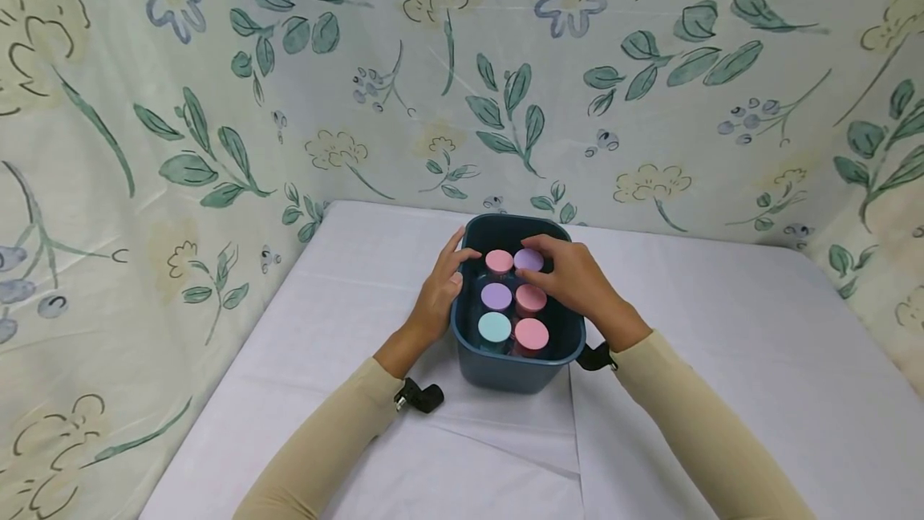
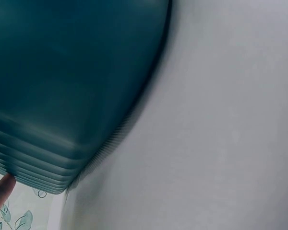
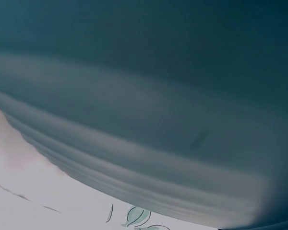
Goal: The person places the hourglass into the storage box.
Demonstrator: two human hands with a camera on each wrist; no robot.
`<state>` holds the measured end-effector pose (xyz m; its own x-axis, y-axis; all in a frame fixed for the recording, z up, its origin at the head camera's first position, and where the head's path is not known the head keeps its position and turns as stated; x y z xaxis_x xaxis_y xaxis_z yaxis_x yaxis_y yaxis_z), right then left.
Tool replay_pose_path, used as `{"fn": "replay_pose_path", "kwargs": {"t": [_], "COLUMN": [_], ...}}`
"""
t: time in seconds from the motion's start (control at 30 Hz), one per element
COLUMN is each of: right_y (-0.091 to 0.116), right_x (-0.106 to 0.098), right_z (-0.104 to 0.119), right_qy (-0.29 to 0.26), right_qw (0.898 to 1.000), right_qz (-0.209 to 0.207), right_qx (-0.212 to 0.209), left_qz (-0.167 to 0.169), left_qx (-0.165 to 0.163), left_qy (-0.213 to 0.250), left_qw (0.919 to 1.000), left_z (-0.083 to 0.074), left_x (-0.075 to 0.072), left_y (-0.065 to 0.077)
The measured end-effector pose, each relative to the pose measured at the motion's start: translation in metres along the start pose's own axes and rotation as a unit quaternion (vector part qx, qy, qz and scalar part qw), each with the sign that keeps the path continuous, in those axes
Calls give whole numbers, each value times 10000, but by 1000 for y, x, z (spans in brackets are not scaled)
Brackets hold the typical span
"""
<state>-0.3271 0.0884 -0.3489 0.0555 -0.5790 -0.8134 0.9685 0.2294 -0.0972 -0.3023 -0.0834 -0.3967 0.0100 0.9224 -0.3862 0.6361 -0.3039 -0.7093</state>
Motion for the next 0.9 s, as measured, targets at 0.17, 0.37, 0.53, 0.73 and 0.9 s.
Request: {"fn": "replay_pose_path", "kwargs": {"t": [0.17, 0.37, 0.53, 0.73, 0.9], "right_y": [-1, -1, -2, -4, -4], "right_x": [3, 5, 5, 5, 5], "right_z": [0, -1, 0, 1, 2], "right_qy": [175, 302, 467, 588, 575], "right_qw": [9998, 9990, 9983, 9977, 9978], "right_qz": [79, 149, 136, 122, 142], "right_qx": [99, 296, 329, 302, 295], "left_qz": [-42, -38, -24, -4, 15], "left_qx": [62, -21, -11, 6, -6], "left_qy": [204, 84, 59, -34, -94], "left_qw": [9998, 10000, 10000, 10000, 10000], "left_z": [-1, -1, -2, -2, 0], "left_x": [-1, -1, 0, -1, -1], "left_y": [0, -1, -3, -3, -1]}}
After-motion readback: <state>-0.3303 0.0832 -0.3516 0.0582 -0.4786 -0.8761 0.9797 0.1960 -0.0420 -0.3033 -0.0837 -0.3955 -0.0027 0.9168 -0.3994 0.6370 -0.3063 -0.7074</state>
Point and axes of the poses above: each hand's wrist, its own y-axis away from the middle knuckle, its own x-axis out of the palm, z = x × y, the point moved 10 cm from there along -y, towards the middle knuckle, and after that the axes turned 10 degrees about x, right-handed, at the moved point
